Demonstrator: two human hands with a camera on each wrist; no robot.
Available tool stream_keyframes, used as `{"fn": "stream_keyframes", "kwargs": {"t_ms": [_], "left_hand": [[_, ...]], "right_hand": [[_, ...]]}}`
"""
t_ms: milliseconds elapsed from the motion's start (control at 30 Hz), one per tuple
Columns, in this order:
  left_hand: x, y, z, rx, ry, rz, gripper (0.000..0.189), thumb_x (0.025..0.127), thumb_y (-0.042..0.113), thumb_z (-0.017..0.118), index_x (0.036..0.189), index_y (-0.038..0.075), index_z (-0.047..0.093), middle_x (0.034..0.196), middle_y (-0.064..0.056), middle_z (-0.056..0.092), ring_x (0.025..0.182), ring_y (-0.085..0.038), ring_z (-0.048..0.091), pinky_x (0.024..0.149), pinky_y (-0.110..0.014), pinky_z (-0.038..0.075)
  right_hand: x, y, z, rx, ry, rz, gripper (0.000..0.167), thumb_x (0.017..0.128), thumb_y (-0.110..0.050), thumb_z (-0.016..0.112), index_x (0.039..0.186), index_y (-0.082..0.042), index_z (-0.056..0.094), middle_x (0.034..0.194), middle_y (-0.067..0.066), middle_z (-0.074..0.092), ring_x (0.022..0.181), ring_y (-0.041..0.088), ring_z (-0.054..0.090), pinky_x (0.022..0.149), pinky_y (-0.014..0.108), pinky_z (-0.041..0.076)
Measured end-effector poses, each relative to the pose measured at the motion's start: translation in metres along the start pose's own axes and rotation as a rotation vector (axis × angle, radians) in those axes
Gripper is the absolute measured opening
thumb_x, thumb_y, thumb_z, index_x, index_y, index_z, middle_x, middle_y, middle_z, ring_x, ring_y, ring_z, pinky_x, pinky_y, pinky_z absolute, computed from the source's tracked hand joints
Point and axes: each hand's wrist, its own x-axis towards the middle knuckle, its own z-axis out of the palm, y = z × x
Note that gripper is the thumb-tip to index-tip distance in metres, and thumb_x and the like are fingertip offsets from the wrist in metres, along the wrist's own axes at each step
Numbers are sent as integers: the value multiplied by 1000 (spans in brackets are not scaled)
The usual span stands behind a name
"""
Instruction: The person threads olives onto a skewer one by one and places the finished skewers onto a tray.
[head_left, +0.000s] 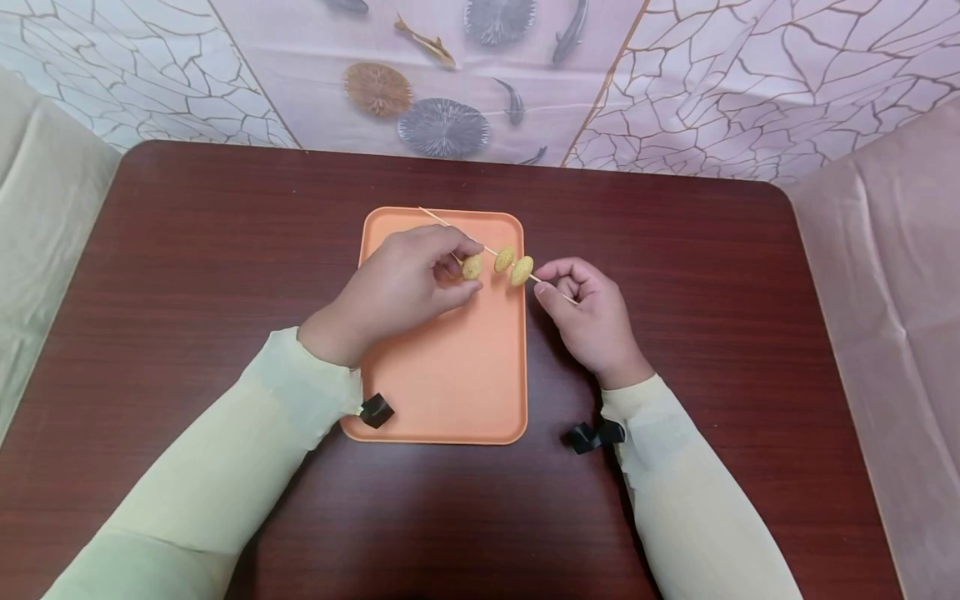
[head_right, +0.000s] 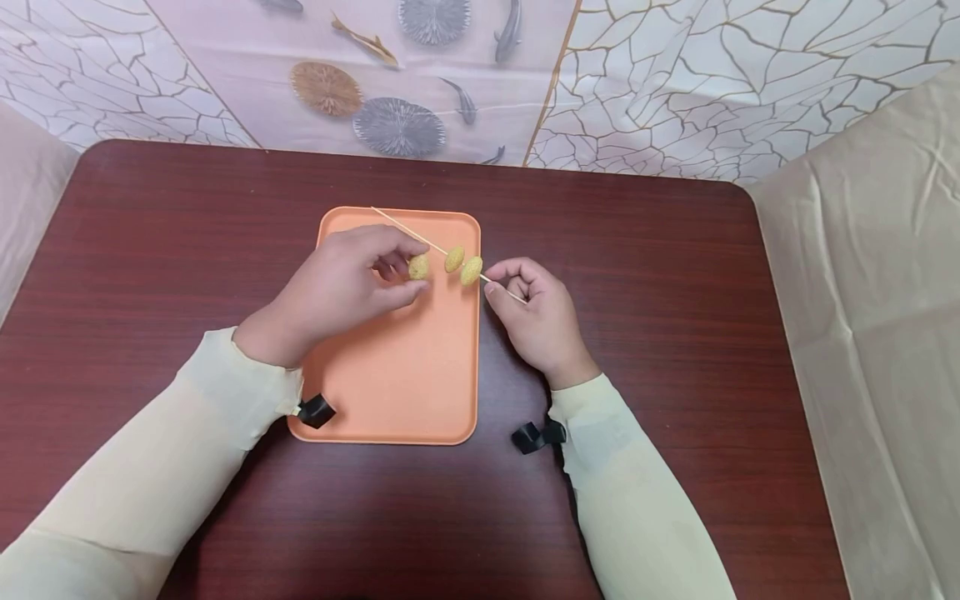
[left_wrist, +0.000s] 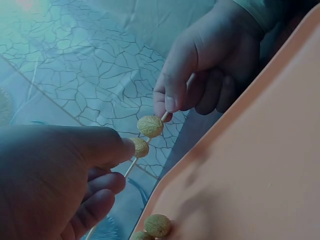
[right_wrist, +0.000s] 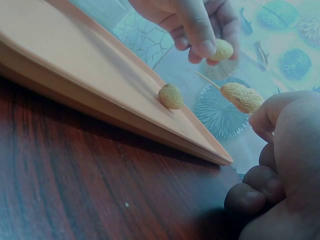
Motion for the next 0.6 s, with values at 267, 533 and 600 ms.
{"fn": "stream_keyframes", "kwargs": {"t_ms": [267,533,600], "left_hand": [[-7,-8,4,-160,125,-92,34,92,11,94,123,9,80,108,0,79,91,-12,75,87,-29,67],[-8,-18,5,-248,266,-71,39,88,9,98,123,7,80,108,-4,81,88,-11,75,81,-22,65],[-8,-20,5,-264,288,-52,39,88,8,97,123,5,81,104,-6,79,88,-13,73,80,-21,64]], "right_hand": [[0,1,0,-13,-7,5,13,104,-10,75,117,-6,77,64,-4,42,55,12,39,51,23,31],[0,2,1,-9,-10,9,13,105,-10,75,117,-5,76,64,-4,41,55,13,38,51,23,31],[0,3,1,-8,-11,9,13,105,-10,75,117,-5,76,64,-4,42,55,13,39,50,24,31]]}}
